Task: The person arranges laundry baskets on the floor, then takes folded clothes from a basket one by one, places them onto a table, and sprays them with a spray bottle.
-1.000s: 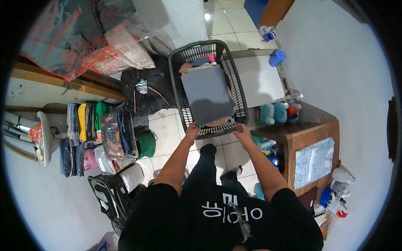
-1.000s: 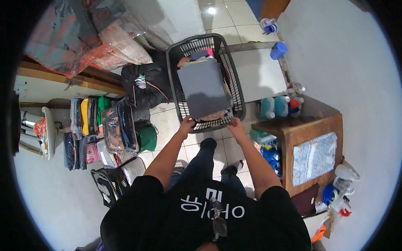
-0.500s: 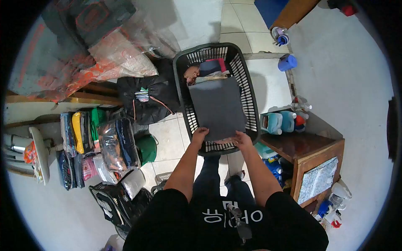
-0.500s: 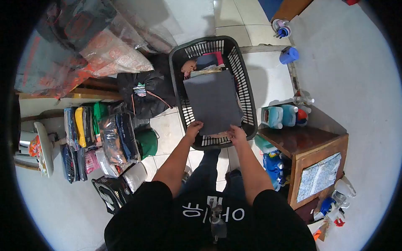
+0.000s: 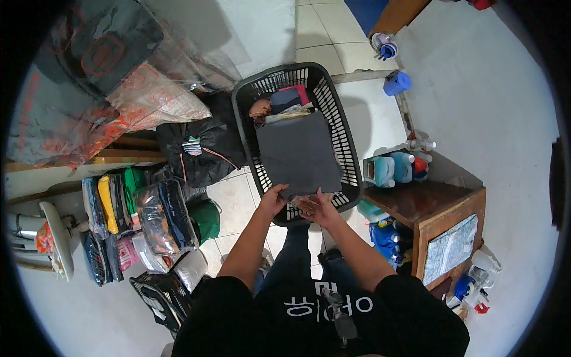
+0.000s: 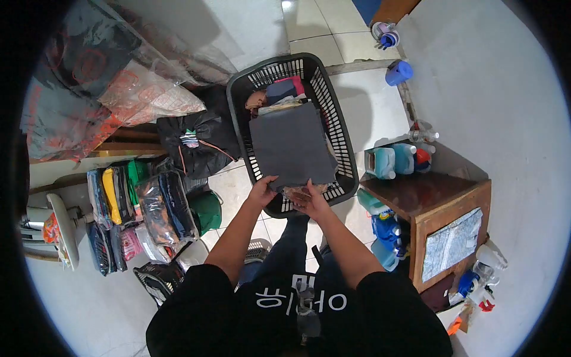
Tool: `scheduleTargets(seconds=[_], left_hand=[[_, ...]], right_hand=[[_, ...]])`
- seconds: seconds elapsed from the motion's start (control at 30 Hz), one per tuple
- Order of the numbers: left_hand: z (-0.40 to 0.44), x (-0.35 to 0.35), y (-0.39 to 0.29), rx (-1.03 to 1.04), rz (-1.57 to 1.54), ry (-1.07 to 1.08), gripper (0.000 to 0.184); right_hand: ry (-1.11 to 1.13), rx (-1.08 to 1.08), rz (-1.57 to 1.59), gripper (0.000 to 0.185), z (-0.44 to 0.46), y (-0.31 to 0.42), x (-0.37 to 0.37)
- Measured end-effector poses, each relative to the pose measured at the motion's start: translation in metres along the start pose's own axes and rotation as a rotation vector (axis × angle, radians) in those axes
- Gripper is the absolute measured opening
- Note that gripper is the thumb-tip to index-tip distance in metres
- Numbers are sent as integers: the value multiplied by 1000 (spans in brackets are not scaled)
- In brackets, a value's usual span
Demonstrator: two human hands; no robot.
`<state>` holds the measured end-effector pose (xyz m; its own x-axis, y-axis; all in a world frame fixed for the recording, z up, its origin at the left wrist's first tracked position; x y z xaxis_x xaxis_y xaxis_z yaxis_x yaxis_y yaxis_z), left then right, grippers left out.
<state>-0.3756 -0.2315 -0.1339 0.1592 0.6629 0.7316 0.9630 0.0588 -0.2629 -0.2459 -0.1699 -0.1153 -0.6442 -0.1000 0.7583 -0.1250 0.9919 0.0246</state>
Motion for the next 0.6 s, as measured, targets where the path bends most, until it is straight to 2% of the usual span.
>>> scheduleTargets(seconds=[0.07,0.13,0.23,0.3,0.33,0.4,0.47,0.53,0.6], left_hand=[[-6,27,-5,-23,-117,107,33],[-12,36,-1,-19,-88,106,34],[-26,55,4,-37,87,175,35],[-38,70,3,-96,208,236,37],[-41,70,0,-113,251,206,44],[-39,52,-6,-104,-167,364,60],[-29,22,-19,31,-324,158,71],[-29,26,-26,23,-308,84,74],[-26,52,-16,-137,-123,225,63]], right_hand=[[133,-106,60,51,-10,18,56],[212,-238,138,50,-14,39,91],[12,-386,29,55,4,57,60],[-232,-376,-150,55,-8,62,47],[-357,-373,-236,55,-20,67,44],[-358,-387,-336,52,-34,75,51],[-306,-390,-402,50,-82,83,99],[-180,-480,-587,45,-110,92,101],[-133,-507,-646,44,-171,99,129]])
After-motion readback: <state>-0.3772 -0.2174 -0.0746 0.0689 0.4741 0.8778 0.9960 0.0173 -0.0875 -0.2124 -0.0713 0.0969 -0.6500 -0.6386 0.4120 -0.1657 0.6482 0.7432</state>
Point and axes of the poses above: each hand's wrist, its own z-axis towards the middle knuckle, its own x-axis out of the palm, y = z × x, the point moved 10 cm from there along z, towards the middle knuckle, and after that the axes turned 11 degrees about y, right-handed, at the moved point
